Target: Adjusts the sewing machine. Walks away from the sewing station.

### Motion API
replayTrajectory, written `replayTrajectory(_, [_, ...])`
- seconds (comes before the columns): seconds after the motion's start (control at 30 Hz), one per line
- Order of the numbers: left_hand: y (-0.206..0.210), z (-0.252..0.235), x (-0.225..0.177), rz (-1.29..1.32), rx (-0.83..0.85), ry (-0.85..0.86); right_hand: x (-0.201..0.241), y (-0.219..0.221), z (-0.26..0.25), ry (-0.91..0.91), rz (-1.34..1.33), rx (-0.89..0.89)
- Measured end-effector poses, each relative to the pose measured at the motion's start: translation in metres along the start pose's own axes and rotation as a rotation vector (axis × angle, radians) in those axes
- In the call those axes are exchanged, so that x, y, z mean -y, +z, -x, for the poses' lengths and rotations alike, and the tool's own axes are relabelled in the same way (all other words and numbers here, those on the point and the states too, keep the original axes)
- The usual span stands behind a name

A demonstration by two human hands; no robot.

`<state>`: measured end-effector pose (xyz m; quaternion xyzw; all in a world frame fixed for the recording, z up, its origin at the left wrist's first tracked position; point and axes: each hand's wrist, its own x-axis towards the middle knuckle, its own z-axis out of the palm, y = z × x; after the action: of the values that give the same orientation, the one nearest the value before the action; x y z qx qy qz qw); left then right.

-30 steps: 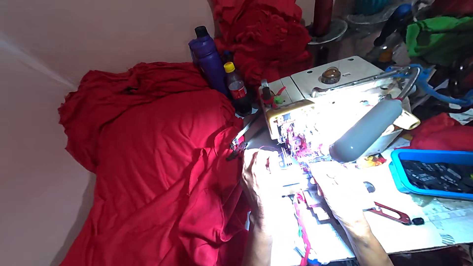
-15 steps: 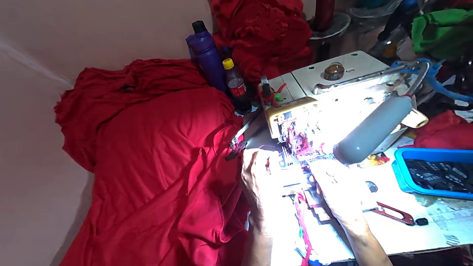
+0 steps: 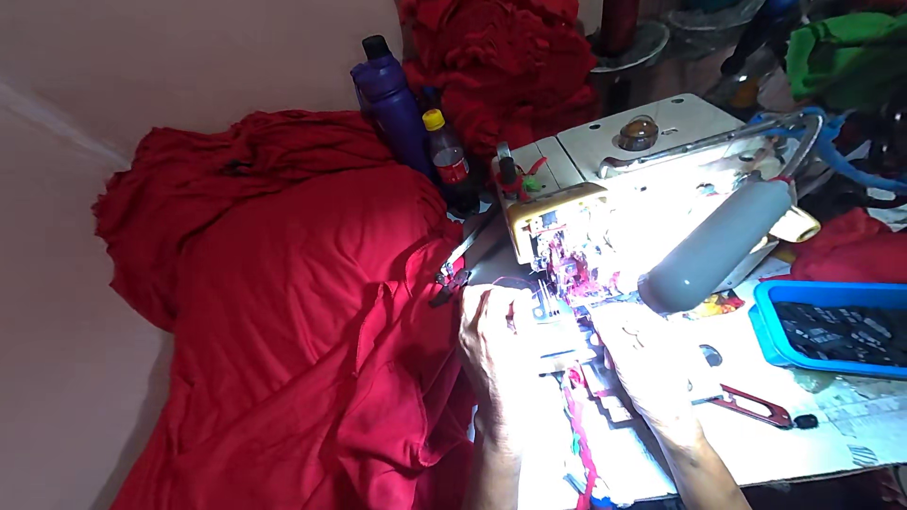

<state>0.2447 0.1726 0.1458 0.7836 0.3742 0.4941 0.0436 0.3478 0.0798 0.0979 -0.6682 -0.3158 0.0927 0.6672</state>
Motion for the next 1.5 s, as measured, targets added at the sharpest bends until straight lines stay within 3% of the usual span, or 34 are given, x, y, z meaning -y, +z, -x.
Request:
replayTrajectory(0.67, [-0.0047, -0.0025, 0.0033, 0.063, 0.049, -0.006, -0.0005, 0.0015, -0.0021, -0.007, 0.108, 0.006])
replayTrajectory(1.5, [-0.0051, -0.0006, 0.0061, 0.091, 0.059, -0.018, -0.0007, 0.0032, -0.0039, 0.026, 0.024, -0.026])
